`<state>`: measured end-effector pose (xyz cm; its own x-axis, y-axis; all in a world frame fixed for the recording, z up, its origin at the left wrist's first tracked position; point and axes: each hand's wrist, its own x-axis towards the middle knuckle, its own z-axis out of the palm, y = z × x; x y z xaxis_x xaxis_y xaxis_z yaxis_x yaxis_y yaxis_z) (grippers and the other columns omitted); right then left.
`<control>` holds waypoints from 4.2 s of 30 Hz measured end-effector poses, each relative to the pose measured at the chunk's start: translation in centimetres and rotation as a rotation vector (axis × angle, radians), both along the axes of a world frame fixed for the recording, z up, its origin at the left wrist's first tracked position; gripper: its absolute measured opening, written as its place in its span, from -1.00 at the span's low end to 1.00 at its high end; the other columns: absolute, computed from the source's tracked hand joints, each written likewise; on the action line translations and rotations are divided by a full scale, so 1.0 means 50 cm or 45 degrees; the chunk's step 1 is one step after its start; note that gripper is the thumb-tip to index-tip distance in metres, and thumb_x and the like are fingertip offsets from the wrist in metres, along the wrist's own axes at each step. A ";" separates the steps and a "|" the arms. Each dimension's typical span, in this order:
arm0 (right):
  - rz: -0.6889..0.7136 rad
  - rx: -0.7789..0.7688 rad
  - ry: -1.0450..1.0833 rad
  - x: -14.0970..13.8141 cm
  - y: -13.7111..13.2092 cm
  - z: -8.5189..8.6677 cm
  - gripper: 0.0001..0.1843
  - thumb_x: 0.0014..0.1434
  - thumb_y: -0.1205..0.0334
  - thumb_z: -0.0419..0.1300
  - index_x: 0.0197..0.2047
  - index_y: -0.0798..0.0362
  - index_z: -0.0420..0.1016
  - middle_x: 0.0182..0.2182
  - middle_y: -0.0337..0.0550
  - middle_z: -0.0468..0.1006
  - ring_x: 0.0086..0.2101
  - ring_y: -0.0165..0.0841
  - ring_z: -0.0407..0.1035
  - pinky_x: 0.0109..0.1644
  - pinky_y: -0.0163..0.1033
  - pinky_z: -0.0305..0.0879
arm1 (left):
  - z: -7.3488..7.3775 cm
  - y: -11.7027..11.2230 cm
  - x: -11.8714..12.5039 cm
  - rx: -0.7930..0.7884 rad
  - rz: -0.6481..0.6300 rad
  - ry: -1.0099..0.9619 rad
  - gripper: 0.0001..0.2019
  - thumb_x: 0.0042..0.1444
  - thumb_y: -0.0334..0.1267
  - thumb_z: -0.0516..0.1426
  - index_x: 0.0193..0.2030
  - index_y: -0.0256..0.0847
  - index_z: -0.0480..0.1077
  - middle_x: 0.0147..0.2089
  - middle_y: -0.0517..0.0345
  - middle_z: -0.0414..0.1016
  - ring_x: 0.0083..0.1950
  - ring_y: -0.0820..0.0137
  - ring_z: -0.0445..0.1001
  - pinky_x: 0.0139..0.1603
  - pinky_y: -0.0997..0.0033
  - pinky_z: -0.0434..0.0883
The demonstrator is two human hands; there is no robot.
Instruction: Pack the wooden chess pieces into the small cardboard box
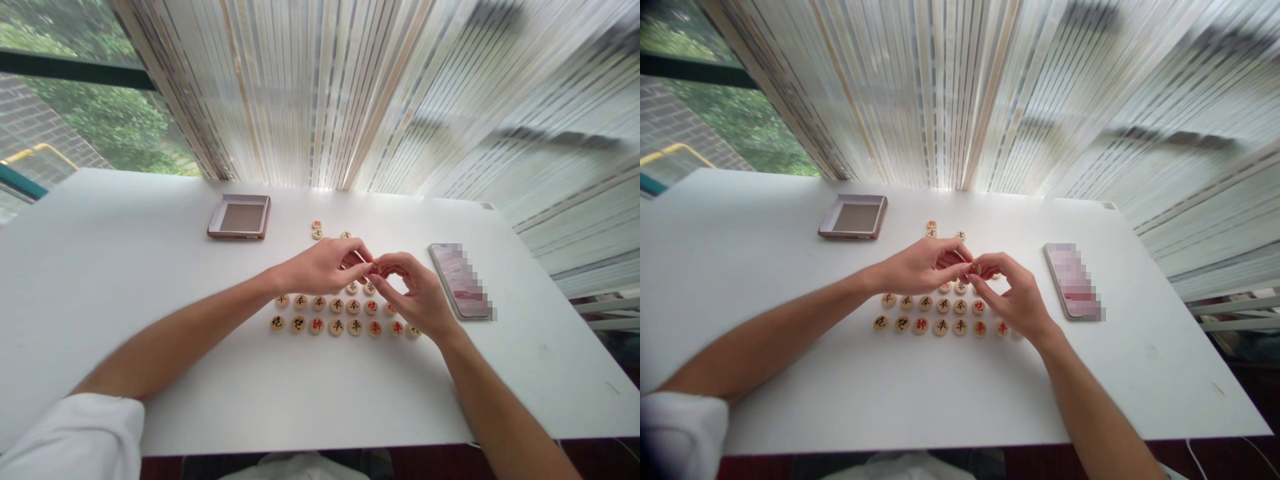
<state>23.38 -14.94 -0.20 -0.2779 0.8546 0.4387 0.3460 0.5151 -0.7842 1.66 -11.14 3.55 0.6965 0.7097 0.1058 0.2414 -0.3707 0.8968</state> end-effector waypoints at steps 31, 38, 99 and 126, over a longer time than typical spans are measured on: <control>-0.023 -0.164 0.184 0.040 0.026 0.004 -0.86 0.25 0.21 0.35 -0.11 -0.06 0.56 -0.23 -0.17 0.57 -0.22 -0.26 0.58 -0.09 -0.12 0.54 | 0.025 0.102 -0.096 0.252 0.397 0.102 -0.78 0.25 -0.17 0.22 -0.08 -0.26 0.54 -0.10 0.00 0.66 -0.10 0.32 0.63 0.01 0.29 0.51; -0.196 -0.155 0.049 0.071 0.033 0.018 -0.84 0.21 0.10 0.39 -0.19 -0.03 0.59 -0.32 -0.18 0.63 -0.33 -0.29 0.58 -0.17 -0.15 0.54 | 0.021 0.104 -0.099 0.284 0.376 0.168 -0.79 0.26 -0.17 0.21 -0.09 -0.24 0.55 -0.13 0.03 0.67 -0.12 0.33 0.62 -0.07 0.35 0.52; 0.191 -0.391 0.033 0.017 -0.004 0.028 -0.73 0.24 0.10 0.36 -0.03 -0.04 0.54 -0.13 -0.11 0.62 -0.17 -0.22 0.58 0.00 -0.03 0.60 | -0.008 0.005 -0.004 0.119 -0.016 0.177 -0.68 0.26 0.00 0.21 -0.15 -0.25 0.56 -0.28 0.07 0.66 -0.29 0.38 0.59 -0.32 0.46 0.44; -0.080 -0.483 -0.299 0.123 0.045 0.030 -0.69 0.18 -0.09 0.36 -0.16 -0.06 0.56 -0.24 -0.12 0.68 -0.22 -0.19 0.61 -0.11 -0.12 0.58 | 0.013 0.031 -0.037 0.423 0.068 0.203 -0.83 0.32 -0.24 0.14 -0.13 -0.20 0.56 -0.27 0.16 0.66 -0.26 0.41 0.58 -0.22 0.42 0.44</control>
<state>29.52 -12.68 1.31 -0.2753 0.9611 0.0227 0.5582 0.1790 -0.8102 -0.20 -9.57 4.21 0.6857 0.6907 0.2297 0.3955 -0.6184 0.6790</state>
